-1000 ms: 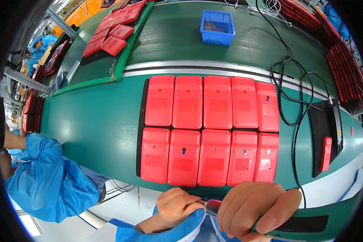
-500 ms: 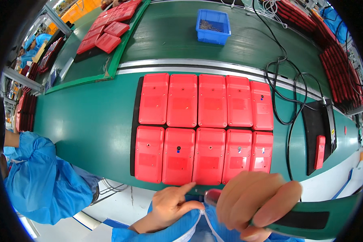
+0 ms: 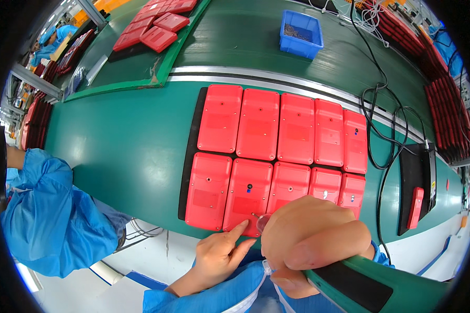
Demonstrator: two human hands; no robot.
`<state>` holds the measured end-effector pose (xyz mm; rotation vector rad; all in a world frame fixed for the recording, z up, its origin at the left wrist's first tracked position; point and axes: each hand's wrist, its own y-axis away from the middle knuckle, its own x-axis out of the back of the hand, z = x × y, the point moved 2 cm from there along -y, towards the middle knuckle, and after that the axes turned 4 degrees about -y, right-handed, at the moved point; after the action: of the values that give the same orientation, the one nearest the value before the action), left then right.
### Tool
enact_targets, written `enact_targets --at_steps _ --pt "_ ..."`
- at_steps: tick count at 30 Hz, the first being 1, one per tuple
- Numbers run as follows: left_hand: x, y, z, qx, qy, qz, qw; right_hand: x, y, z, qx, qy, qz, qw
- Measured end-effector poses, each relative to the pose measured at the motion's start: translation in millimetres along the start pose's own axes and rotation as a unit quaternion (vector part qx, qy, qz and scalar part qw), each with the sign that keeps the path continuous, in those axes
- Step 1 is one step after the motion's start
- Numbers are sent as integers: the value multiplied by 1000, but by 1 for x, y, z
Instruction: The person fastens screws into the back panels of red electronic devices using an electric screwdriver, working on an assembly line.
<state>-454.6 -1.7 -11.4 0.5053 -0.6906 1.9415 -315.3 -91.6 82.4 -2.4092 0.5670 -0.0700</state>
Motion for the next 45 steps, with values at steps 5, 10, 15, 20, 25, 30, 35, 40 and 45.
enact_targets --at_steps 5,10,15,20,25,30,35,40,45 --pt "1 -1 0 -8 12 10 1000 -2 -3 3 -11 23 -12 1000" --pt "1 0 -3 -13 14 20 1000 -5 -5 9 -6 23 -40 999" --pt "0 -3 0 -21 10 21 1000 -8 -1 8 1 -8 -3 1000" --pt "0 -1 -4 -31 0 18 999 -13 -8 14 33 76 -50 995" --pt "11 1 -8 89 127 2 988 -14 -7 15 26 96 -21 995" --pt "47 14 -19 166 26 87 982 -24 2 12 -11 65 98 993" --pt "38 15 -25 168 -131 47 976 -15 11 13 -29 132 -42 990" --pt "37 7 -15 181 -118 68 974 -10 15 -3 -11 33 95 995" --pt "46 6 -13 230 -73 62 968 2 12 -47 85 -17 188 978"
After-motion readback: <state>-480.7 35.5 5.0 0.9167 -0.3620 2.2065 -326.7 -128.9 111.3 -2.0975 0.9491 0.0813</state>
